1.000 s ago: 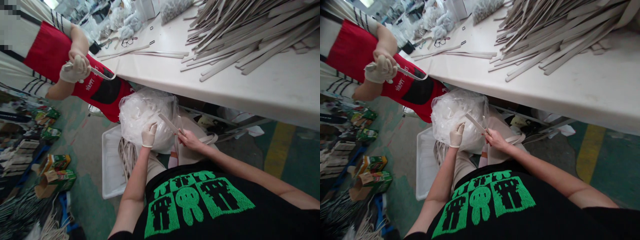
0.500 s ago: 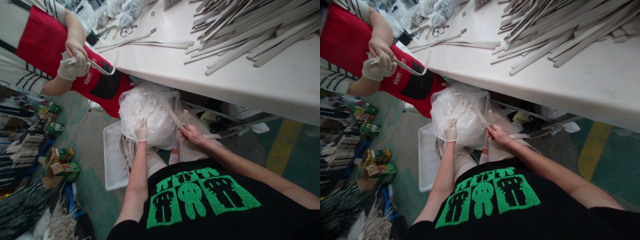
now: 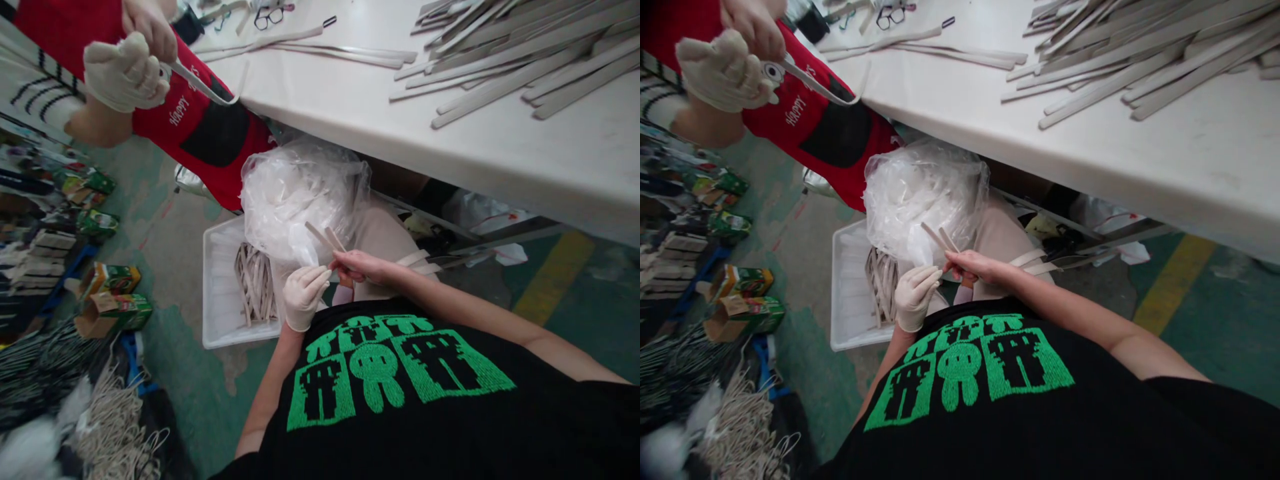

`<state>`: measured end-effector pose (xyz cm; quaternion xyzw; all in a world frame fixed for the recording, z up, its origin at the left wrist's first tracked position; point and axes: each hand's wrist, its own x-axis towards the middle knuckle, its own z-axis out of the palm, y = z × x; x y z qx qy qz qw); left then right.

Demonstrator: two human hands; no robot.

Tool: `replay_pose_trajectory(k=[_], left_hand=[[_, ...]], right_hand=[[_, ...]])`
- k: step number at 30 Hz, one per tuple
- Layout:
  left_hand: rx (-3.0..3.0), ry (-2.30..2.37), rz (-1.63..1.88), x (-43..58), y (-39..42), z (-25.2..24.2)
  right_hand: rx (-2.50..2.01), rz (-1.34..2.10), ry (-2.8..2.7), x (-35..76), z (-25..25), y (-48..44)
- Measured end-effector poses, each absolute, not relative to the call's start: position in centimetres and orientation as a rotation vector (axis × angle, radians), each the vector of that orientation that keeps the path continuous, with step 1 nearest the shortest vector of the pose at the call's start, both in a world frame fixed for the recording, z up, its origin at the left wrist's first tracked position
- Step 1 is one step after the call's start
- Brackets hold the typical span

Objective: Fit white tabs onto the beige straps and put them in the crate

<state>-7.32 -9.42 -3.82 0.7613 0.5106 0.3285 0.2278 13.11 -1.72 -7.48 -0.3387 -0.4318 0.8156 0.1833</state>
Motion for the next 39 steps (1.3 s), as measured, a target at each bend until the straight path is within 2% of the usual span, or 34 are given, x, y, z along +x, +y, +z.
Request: replay_pose_trajectory(k=[6, 13, 20, 22, 27, 32, 39], left_hand=[[2.018, 1.397, 0.871, -7.1, -10.5, -3.2], [1.999, 1.542, 1.085, -9.1, -12.9, -3.9], [1.327, 1.71, 1.44, -9.9, -13.5, -3.9], [1.237, 1.682, 1.394, -9.5, -11.9, -3.3], [0.891, 1.358, 1.028, -6.6, -8.1, -2.5], [0.559, 1.135, 0.987, -3.9, -7.1, -2.6], [0.396, 1.133, 0.942, -3.6, -7.5, -2.3]], right_hand=[[-1.027, 2.35, -1.05, 8.0, -7.7, -1.5], [-1.091, 2.134, -1.027, 8.4, -6.0, 0.1], [-1.07, 2.02, -1.142, 11.0, -3.7, 0.8], [-1.055, 1.997, -1.245, 11.0, -3.0, 0.7], [-1.0, 1.935, -1.473, 10.4, -1.4, 0.7], [-0.913, 1.957, -1.496, 11.0, -1.2, 1.4], [-0.897, 2.009, -1.319, 10.8, -2.8, 1.8]])
